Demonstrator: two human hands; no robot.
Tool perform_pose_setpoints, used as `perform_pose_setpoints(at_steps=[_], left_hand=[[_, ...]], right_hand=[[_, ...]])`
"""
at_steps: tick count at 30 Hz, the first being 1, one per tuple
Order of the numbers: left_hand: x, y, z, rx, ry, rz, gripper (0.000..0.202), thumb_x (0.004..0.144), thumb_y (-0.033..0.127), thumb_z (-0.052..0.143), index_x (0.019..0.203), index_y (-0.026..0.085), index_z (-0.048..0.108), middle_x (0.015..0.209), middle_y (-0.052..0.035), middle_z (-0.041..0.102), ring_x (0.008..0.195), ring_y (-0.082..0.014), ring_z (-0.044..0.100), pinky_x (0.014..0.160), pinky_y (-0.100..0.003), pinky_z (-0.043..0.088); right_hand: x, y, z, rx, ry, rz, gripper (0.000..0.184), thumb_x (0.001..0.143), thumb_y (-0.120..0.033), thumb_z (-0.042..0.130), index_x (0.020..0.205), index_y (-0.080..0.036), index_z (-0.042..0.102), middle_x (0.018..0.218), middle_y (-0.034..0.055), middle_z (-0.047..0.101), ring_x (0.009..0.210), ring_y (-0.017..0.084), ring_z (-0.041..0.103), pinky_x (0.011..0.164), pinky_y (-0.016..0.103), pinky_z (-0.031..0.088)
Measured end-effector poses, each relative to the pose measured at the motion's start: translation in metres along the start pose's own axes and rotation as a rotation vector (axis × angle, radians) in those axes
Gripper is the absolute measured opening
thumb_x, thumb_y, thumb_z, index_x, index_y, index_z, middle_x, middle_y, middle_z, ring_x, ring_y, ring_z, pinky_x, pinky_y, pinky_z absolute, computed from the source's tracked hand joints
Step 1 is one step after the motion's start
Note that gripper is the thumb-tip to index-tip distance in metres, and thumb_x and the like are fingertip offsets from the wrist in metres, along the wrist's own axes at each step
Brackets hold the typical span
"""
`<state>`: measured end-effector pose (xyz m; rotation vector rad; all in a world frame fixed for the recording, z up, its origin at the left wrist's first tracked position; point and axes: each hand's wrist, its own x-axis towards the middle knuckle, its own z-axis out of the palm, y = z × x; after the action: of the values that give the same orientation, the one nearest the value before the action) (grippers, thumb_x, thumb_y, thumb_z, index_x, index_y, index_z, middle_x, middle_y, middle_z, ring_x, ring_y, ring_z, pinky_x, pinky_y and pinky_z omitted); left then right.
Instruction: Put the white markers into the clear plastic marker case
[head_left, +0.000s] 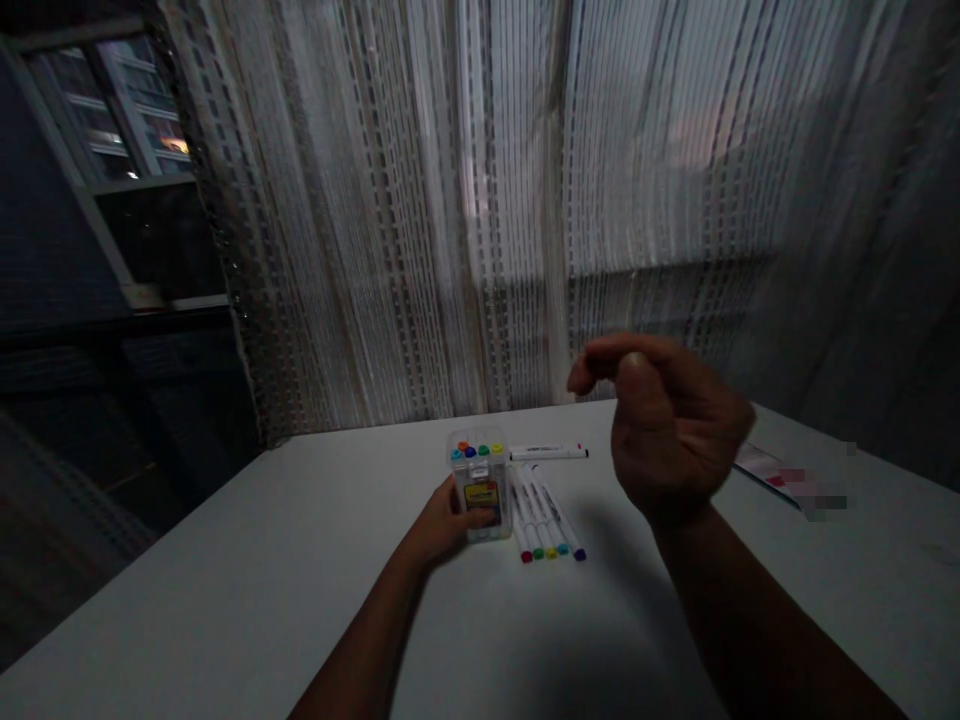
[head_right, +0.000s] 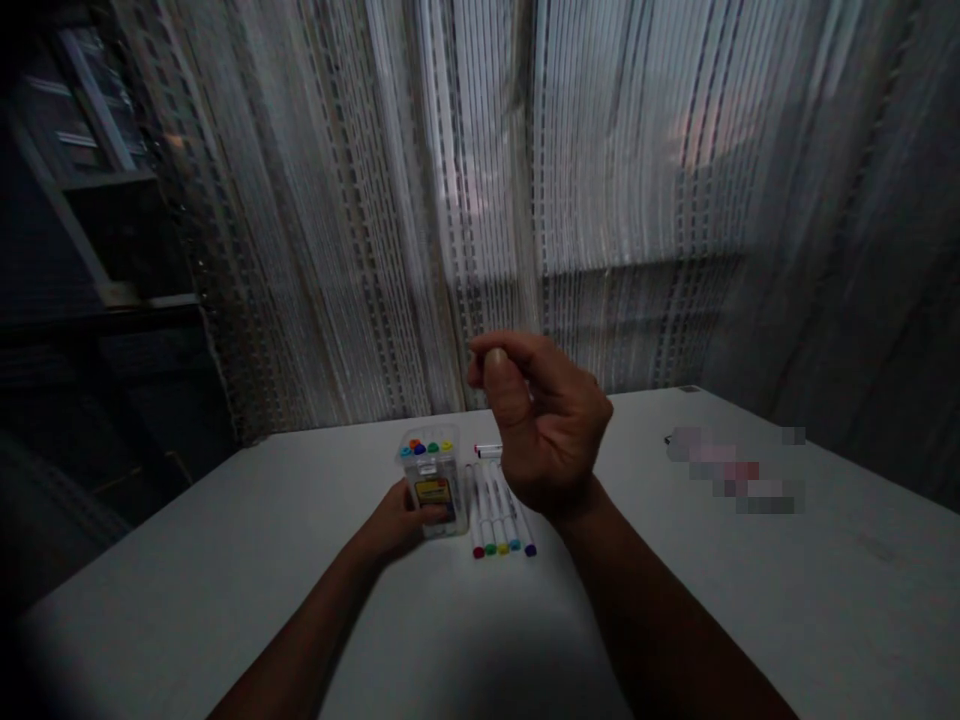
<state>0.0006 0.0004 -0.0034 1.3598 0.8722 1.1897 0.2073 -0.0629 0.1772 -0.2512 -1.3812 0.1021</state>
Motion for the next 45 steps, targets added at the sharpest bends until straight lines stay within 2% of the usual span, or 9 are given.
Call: perform_pose_setpoints(at_steps=[4,8,13,16,19,22,26,34,45], left_hand=[[-0.001,0.005,0.002,0.019,0.018,-0.006,0.051,0.055,0.015,0.079,0.101,0.011,0.057,0.101,-0.0125,0.069,0.090,-0.0253,0.066,0.084,-0.041,0.050],[-0.002,0.006,0.004,0.008,0.023,-0.001,0.050,0.054,0.016,0.079,0.099,0.012,0.057,0.098,-0.0118,0.070,0.088,-0.0253,0.066,0.082,-0.041,0.051],[-0.001,0.004,0.004,-0.003,0.015,-0.003,0.051,0.054,0.017,0.080,0.099,0.012,0.057,0.098,-0.0110,0.070,0.088,-0.0254,0.066,0.082,-0.040,0.051],[-0.001,0.003,0.003,0.011,0.013,-0.006,0.050,0.053,0.018,0.080,0.098,0.012,0.058,0.098,-0.0113,0.070,0.088,-0.0259,0.066,0.081,-0.041,0.051],[-0.002,0.003,0.003,0.020,0.027,-0.009,0.050,0.053,0.020,0.081,0.097,0.011,0.059,0.097,-0.0115,0.070,0.087,-0.0262,0.066,0.081,-0.042,0.051],[-0.002,0.002,0.003,0.004,0.032,-0.021,0.050,0.053,0.019,0.080,0.098,0.011,0.058,0.097,-0.0113,0.070,0.086,-0.0256,0.066,0.082,-0.042,0.051],[-0.001,0.001,0.005,-0.024,0.040,-0.024,0.051,0.053,0.019,0.081,0.097,0.011,0.057,0.096,-0.0109,0.070,0.086,-0.0254,0.067,0.082,-0.043,0.051],[-0.002,0.004,0.005,0.027,0.044,-0.010,0.050,0.053,0.020,0.081,0.096,0.012,0.058,0.096,-0.0114,0.070,0.087,-0.0265,0.066,0.081,-0.042,0.051],[-0.003,0.005,0.007,0.029,0.060,-0.008,0.049,0.052,0.020,0.081,0.096,0.012,0.059,0.095,-0.0106,0.070,0.086,-0.0258,0.067,0.081,-0.043,0.051]], right_hand=[[-0.007,0.004,-0.001,-0.046,-0.019,-0.001,0.017,0.086,-0.026,0.047,0.080,-0.019,0.063,0.062,-0.0023,0.057,0.055,0.011,0.054,0.055,0.026,0.046],[-0.017,0.033,0.000,-0.075,-0.161,0.105,0.019,0.085,-0.028,0.046,0.079,-0.017,0.060,0.061,-0.0024,0.056,0.054,0.010,0.052,0.054,0.024,0.043],[-0.067,0.102,-0.014,-0.403,-0.521,0.488,0.022,0.082,-0.027,0.045,0.069,-0.016,0.059,0.060,0.0000,0.056,0.058,0.011,0.052,0.055,0.022,0.039],[-0.107,0.140,-0.033,-0.708,-0.649,0.711,0.019,0.082,-0.026,0.047,0.082,-0.017,0.064,0.068,0.0025,0.063,0.063,0.013,0.054,0.060,0.024,0.036],[-0.129,0.161,-0.047,-0.749,-0.744,0.833,0.027,0.085,-0.032,0.046,0.097,-0.016,0.063,0.074,0.0043,0.065,0.066,0.014,0.055,0.059,0.024,0.034],[-0.133,0.168,-0.052,-0.699,-0.775,0.907,0.034,0.086,-0.039,0.045,0.103,-0.015,0.062,0.078,0.0052,0.066,0.069,0.015,0.056,0.059,0.024,0.034],[-0.133,0.169,-0.050,-0.671,-0.828,0.866,0.037,0.085,-0.042,0.044,0.104,-0.015,0.061,0.084,0.0064,0.066,0.074,0.016,0.057,0.062,0.024,0.035],[-0.135,0.169,-0.050,-0.731,-0.924,0.837,0.028,0.080,-0.030,0.048,0.097,-0.014,0.064,0.086,0.0072,0.067,0.078,0.017,0.057,0.065,0.025,0.036],[-0.134,0.168,-0.049,-0.756,-1.008,0.805,0.021,0.075,-0.026,0.051,0.083,-0.016,0.067,0.079,0.0041,0.067,0.073,0.015,0.056,0.061,0.023,0.033]])
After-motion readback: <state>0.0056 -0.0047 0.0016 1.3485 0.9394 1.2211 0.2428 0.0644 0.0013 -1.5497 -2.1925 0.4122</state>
